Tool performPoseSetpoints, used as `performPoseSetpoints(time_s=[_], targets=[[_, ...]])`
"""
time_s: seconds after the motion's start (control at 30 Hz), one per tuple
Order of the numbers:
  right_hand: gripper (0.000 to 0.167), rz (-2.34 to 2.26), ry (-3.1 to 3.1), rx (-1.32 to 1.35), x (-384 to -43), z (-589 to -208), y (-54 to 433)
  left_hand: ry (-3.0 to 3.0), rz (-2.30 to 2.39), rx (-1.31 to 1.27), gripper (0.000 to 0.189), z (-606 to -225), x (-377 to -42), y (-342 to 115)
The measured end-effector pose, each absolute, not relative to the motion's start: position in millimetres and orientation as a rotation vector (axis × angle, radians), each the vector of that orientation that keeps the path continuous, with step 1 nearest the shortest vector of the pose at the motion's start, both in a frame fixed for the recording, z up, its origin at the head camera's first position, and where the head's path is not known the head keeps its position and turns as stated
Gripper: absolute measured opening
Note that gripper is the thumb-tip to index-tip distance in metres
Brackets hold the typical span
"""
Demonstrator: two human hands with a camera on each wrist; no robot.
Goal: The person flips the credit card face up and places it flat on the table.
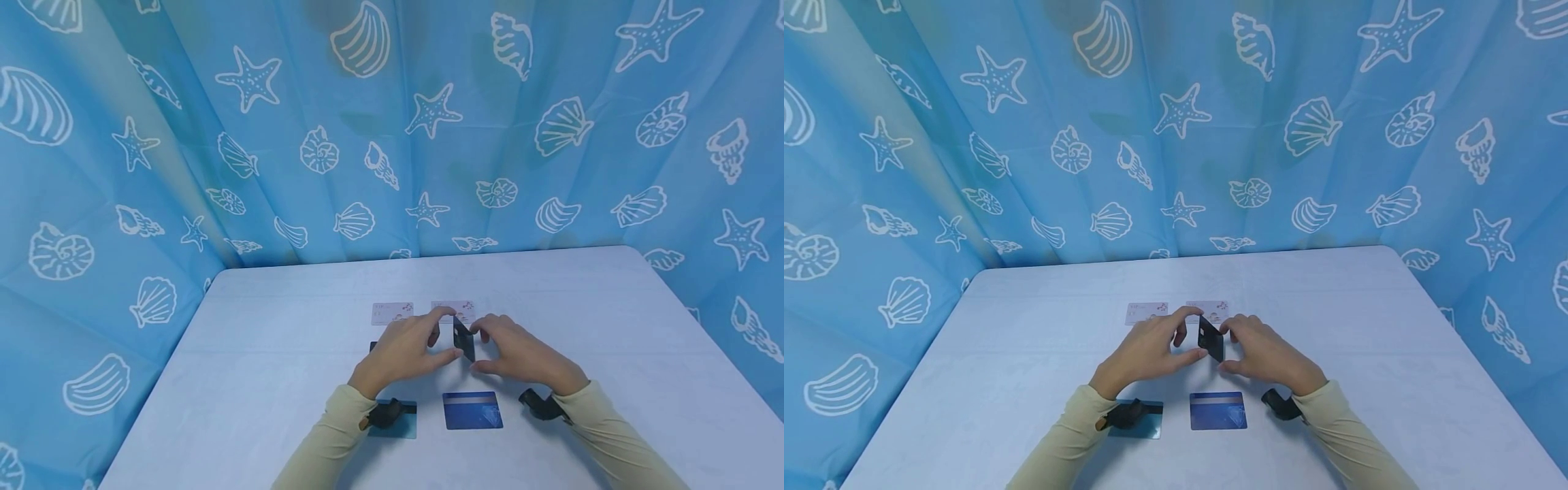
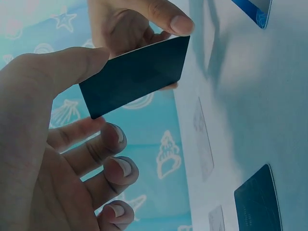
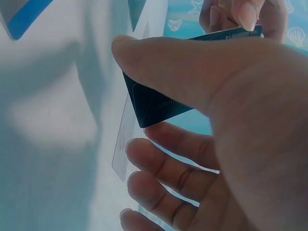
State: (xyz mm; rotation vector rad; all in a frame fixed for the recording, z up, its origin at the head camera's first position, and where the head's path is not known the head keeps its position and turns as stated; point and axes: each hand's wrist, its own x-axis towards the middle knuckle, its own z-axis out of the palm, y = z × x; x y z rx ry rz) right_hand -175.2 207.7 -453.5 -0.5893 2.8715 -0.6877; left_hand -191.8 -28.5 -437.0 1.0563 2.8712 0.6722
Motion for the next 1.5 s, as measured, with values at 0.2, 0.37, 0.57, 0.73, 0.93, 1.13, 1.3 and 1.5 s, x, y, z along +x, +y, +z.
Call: performPoseSetpoints(time_s=[0.2,0.37,0.57,0.73,0.93,1.13,1.3,1.5], targets=[[0.066,-0.678,2.881,-0.587,-175.4,-451.9,210.1,2.902,0.649,1.073,0.063,-437.9,-193.8,-30.9],[0.064,-0.673,2.884,-0.586,-175.3,-449.7,212.0,2.913,0.624,1.065,0.063,-439.4,-195.6,-32.2],[0.064,-0.673,2.879,-0.585,-176.2,-448.6,214.1,2.906,0.616,1.045,0.063,-439.8,-196.2,-34.1],[0.064,-0.662,2.877,-0.570,-177.4,-449.9,215.5,2.911,0.575,1.022,0.063,-439.0,-196.6,-35.9],[0.063,-0.644,2.877,-0.567,-178.9,-451.6,216.6,2.901,0.525,0.969,0.064,-438.4,-197.2,-36.8],[0.061,-0.632,2.873,-0.552,-180.0,-452.6,216.4,2.902,0.485,0.938,0.064,-439.7,-197.7,-37.7],[0.059,-0.630,2.873,-0.550,-180.2,-453.7,216.4,2.897,0.468,0.941,0.064,-441.9,-198.4,-38.1],[0.060,-0.625,2.861,-0.521,-179.6,-454.5,214.7,2.891,0.444,0.922,0.065,-445.1,-199.4,-38.0]])
